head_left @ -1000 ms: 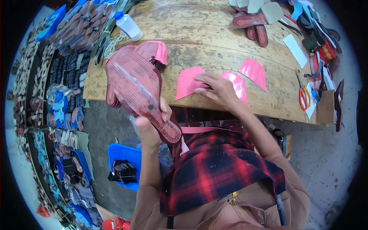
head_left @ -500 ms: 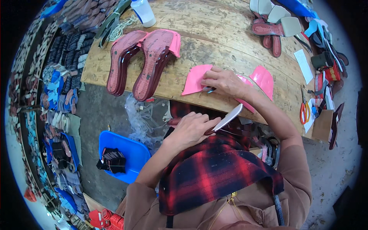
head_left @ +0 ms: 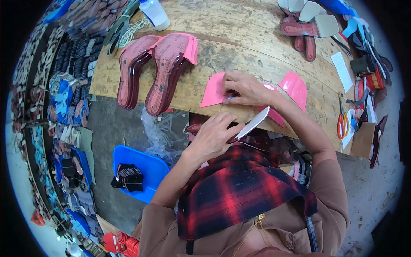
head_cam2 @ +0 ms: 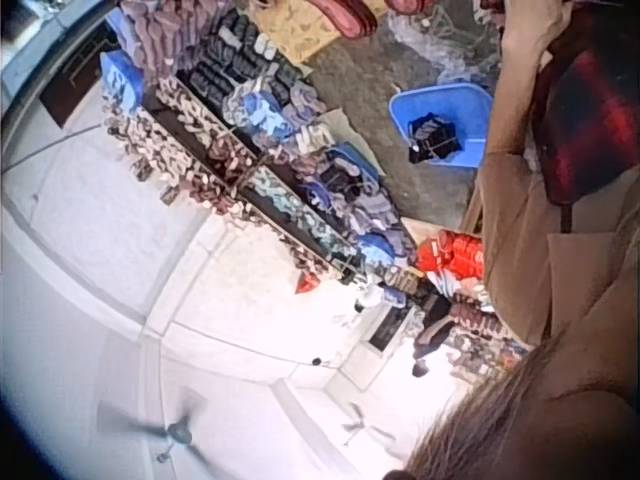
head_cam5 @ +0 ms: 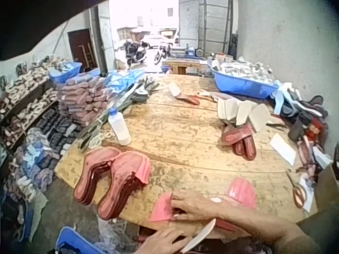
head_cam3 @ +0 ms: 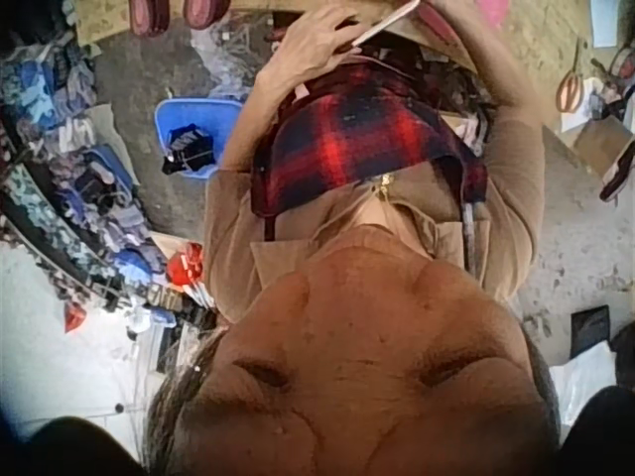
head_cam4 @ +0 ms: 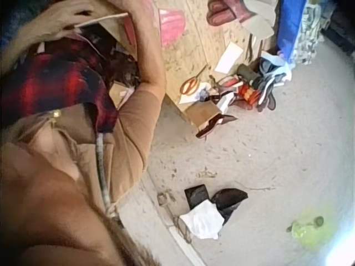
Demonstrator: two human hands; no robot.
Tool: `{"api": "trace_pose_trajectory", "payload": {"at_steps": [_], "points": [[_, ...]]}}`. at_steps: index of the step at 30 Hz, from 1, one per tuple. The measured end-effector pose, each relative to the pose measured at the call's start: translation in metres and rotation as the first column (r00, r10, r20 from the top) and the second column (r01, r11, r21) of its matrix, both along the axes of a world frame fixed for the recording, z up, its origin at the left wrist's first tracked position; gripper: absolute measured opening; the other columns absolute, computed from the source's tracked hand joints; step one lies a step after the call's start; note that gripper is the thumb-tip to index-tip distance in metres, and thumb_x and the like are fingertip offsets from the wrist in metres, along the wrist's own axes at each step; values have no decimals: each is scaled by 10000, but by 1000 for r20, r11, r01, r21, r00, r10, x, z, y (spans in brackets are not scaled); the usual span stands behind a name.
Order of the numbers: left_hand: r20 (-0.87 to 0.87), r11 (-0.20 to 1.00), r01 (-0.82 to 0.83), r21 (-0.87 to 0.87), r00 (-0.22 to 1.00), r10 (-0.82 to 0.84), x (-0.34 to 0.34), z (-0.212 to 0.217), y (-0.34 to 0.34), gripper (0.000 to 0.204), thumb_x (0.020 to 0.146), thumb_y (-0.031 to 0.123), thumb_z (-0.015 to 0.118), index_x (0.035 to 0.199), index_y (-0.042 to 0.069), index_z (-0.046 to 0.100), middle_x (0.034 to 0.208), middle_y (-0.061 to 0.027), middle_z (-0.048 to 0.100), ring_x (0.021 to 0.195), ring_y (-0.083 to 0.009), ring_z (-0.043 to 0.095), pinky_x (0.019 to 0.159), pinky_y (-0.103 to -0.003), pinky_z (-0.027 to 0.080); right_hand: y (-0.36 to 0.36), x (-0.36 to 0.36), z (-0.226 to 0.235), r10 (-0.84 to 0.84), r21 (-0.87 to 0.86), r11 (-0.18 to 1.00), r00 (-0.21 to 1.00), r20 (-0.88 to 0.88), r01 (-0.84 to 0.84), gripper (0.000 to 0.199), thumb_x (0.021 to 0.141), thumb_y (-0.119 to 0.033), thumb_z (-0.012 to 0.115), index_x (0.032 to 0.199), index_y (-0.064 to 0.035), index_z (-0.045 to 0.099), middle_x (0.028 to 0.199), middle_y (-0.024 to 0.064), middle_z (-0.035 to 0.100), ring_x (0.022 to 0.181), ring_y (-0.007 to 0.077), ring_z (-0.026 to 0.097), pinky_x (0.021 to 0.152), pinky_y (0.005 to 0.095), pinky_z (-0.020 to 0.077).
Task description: The person assembles pink slipper sandals by hand. They repeatedly pick up a pink sole, place a white insole on it, and then attach a pink strap to the sole. The person handles the components one at a time, pressing them together to form the finished slipper.
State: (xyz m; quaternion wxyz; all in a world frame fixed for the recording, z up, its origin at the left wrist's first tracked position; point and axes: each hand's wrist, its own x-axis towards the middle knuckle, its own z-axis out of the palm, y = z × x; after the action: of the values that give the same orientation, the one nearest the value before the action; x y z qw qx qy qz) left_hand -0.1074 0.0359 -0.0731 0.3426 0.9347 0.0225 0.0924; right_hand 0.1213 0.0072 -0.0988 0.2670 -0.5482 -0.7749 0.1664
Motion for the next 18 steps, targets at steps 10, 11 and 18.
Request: {"api": "trace_pose_trajectory", "payload": {"at_steps": [10, 11, 18], "points": [[155, 989, -147, 33, 978, 141, -2, -18, 3, 381, 680, 172, 767, 1031, 71, 659, 1302, -214, 473, 1274, -411, 422, 1060, -506, 370, 4, -1, 0, -26, -29, 999, 988, -153, 22, 156, 762, -98, 655, 905, -37, 645, 856, 103, 581, 815, 277, 583, 711, 358, 474], [176, 985, -173, 4, 970, 170, -3, -22, 2, 381, 684, 174, 769, 1035, 71, 663, 1304, -225, 473, 1278, -419, 418, 1063, -511, 366, 5, 1, -1, -66, -117, 992, 970, -235, 40, 143, 772, -81, 643, 907, -33, 645, 854, 104, 585, 804, 254, 586, 713, 342, 473], [37, 980, -193, -40, 980, 195, -1, -25, 5, 373, 726, 183, 759, 1069, 55, 689, 1447, -279, 376, 1361, -421, 355, 1106, -493, 318, 11, 51, 42, -632, -197, 626, 343, -695, 755, 151, 939, -135, 589, 972, 0, 649, 826, -28, 575, 722, 44, 481, 645, 201, 396]]}}
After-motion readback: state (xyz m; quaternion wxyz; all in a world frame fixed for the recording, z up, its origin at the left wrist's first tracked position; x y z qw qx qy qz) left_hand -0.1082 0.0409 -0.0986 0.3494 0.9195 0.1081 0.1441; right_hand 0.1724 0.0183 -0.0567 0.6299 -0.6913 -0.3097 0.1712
